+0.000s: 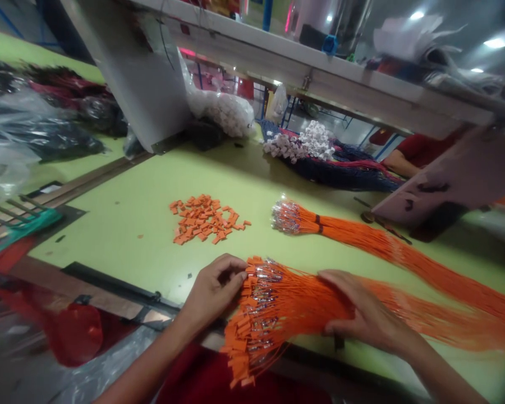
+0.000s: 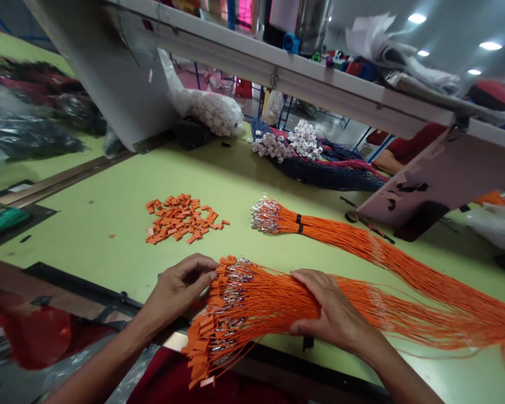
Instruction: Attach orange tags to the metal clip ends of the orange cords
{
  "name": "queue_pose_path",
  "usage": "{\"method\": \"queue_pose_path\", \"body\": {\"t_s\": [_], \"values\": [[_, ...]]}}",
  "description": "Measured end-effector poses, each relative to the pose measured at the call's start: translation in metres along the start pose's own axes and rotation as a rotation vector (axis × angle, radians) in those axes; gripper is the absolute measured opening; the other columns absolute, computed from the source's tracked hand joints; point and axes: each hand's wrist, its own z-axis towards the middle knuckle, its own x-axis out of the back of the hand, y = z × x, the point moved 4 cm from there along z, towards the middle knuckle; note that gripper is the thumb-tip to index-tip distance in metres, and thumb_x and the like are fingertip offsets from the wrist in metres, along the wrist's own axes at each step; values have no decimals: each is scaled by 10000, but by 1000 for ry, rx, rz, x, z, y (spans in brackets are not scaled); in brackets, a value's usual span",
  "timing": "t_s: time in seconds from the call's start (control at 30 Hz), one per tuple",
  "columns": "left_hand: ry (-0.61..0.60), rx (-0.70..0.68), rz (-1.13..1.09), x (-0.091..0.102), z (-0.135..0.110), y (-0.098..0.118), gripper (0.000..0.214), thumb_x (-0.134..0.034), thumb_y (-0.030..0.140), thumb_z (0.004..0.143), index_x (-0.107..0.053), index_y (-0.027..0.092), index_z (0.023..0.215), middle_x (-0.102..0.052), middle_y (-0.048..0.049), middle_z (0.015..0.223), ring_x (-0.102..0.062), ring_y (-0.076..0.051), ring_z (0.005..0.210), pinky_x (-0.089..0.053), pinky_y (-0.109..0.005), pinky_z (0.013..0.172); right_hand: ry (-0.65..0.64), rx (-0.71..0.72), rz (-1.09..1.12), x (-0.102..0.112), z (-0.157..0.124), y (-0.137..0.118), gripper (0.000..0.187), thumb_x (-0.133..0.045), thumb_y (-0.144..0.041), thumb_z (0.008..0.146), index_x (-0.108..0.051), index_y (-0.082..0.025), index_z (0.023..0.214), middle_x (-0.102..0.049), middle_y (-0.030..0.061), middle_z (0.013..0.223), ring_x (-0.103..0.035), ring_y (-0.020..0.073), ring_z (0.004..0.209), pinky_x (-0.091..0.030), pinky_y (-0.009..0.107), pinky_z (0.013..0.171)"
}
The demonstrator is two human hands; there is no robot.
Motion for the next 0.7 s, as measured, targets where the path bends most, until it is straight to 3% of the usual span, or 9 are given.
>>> {"method": "queue_pose_path", "body": {"t_s": [0.13, 0.2, 0.3, 0.43, 0.57, 0.7], "values": [[-13, 4, 4, 0, -1, 3, 158, -595, 292, 828, -681, 176, 893, -569, 14, 688, -523, -116, 590, -443, -238, 567, 130, 114, 107, -5, 28, -19, 406, -478, -447, 989, -570, -224, 1316, -565, 129, 1374, -540, 259, 1261, -447, 454, 1072], [-17, -8, 5, 0, -1, 5, 152, -590, 285, 828, -681, 176, 883, -569, 15, 687, -523, -116, 590, -447, -238, 572, 65, 218, 66, -13, 40, -38, 457, -472, -444, 995, -515, -215, 1388, -516, 133, 1447, -492, 259, 1323, -417, 462, 1107], [-23, -26, -5, 0, -1, 5, 144, -576, 271, 843, -680, 183, 891, -581, 14, 702, -528, -114, 590, -454, -236, 575, -87, 373, -36, -31, 44, -61, 697, -535, -538, 944, -352, -183, 1515, -367, 143, 1570, -354, 283, 1436, -343, 473, 1170], [-29, -48, -8, 0, -2, 4, 118, -556, 233, 849, -665, 188, 851, -643, -19, 827, -575, -119, 639, -486, -243, 607, -63, 434, -172, -56, 33, -65, 764, -504, -494, 968, -178, -168, 1578, -245, 115, 1625, -195, 279, 1505, -235, 499, 1222], [-37, -6, -37, 0, -2, 5, 112, -555, 242, 849, -648, 186, 822, -648, -29, 845, -585, -115, 604, -491, -230, 544, -36, 462, -289, -72, 22, -60, 726, -454, -484, 990, -181, -150, 1574, -228, 93, 1632, -132, 282, 1517, -229, 517, 1222], [-64, 87, -110, -1, -4, 4, 119, -552, 277, 868, -629, 187, 856, -631, -15, 849, -521, -70, 450, -451, -208, 413, 15, 482, -359, -73, 20, -62, 722, -435, -481, 999, -182, -117, 1569, -228, 93, 1632, -100, 287, 1520, -215, 510, 1229]]}}
